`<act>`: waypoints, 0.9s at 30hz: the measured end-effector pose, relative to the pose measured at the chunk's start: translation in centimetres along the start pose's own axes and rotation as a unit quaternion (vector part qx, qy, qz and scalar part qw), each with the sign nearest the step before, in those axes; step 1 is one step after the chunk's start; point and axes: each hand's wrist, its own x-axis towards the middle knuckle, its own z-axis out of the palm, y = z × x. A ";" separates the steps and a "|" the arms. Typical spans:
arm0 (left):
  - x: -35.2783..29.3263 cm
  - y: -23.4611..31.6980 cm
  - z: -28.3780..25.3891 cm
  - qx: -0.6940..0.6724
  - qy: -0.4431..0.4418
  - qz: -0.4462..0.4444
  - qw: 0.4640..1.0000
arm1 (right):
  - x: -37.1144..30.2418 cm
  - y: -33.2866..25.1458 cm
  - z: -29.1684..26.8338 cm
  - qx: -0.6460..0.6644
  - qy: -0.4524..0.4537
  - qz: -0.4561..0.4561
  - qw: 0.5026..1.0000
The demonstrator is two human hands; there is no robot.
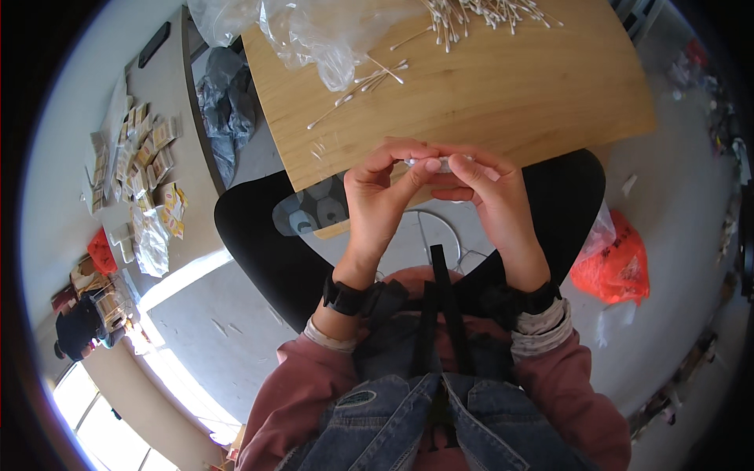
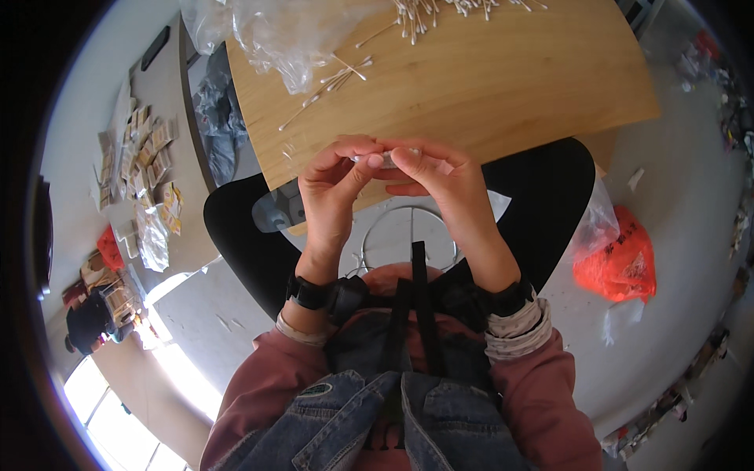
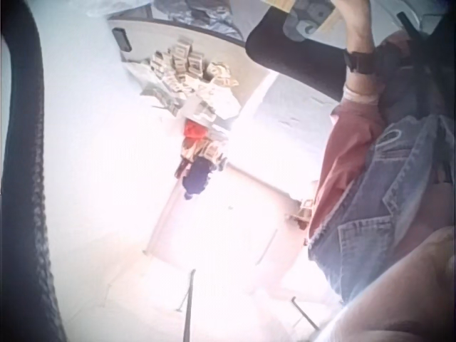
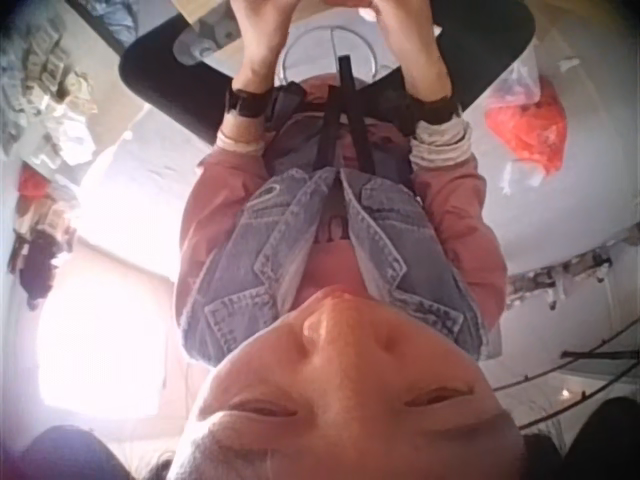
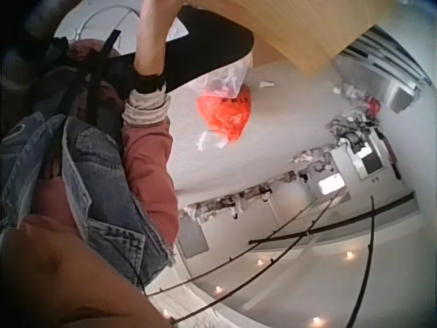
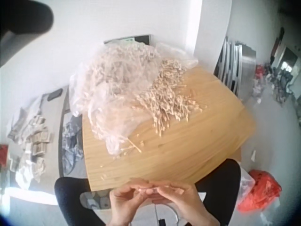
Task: Packaging small bunches of cotton swabs into plastic bags.
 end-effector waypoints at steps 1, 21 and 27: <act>0.1 0.2 0.0 0.001 0.001 -0.003 1.000 | 0.1 -0.2 0.0 0.010 0.007 0.014 1.000; 0.3 -0.3 -0.7 0.008 -0.023 -0.050 0.998 | 0.7 0.6 -0.8 0.013 0.036 0.017 0.999; 0.4 -0.4 -1.0 0.039 -0.014 -0.050 0.998 | 0.9 0.2 -1.3 -0.025 0.004 0.036 0.999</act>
